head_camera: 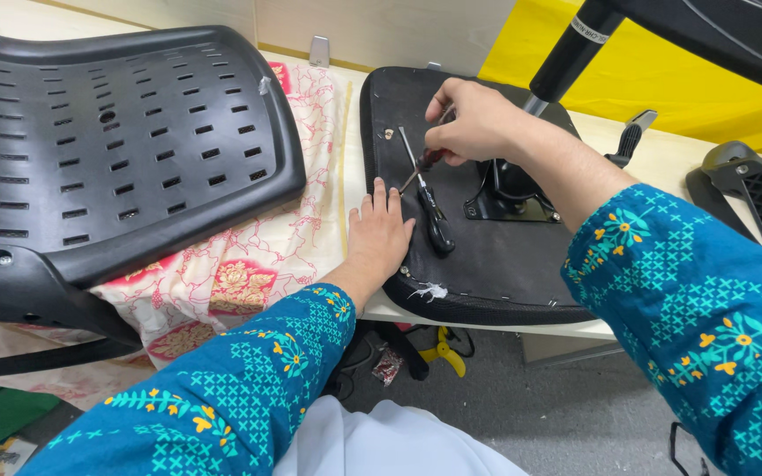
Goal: The person uses a screwdriver to tighten screws on the underside of an office chair seat. They work on multiple screw locations around the seat base, securing the seat to the chair mechanism.
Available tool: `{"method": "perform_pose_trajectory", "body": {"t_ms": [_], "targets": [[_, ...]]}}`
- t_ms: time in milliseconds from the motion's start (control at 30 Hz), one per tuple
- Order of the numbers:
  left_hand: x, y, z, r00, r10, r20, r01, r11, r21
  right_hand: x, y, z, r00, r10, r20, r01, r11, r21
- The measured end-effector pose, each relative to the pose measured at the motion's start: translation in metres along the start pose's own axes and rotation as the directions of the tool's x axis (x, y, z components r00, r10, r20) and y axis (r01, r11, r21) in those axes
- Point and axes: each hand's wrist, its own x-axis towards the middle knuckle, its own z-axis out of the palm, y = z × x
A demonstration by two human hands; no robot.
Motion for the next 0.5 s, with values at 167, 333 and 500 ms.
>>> {"method": "perform_pose_trajectory", "body": {"t_ms": [167, 333, 500], "targets": [[0.0, -0.001, 0.001, 1.0, 0.01, 0.005, -0.01, 1.0, 0.014, -0.003, 0.006, 0.001, 0.968, -0.191, -0.161, 0.152, 0.962, -0.226], [0.001, -0.001, 0.0, 1.0, 0.006, 0.009, -0.007, 1.0, 0.02, -0.003, 0.009, 0.014, 0.957, -0.209, -0.201, 0.135, 0.935, -0.327], [-0.001, -0.001, 0.0, 1.0, 0.009, -0.01, -0.009, 1.0, -0.014, 0.002, 0.014, 0.017, 0.934, -0.218, -0.283, 0.164, 0.966, -0.202]]}}
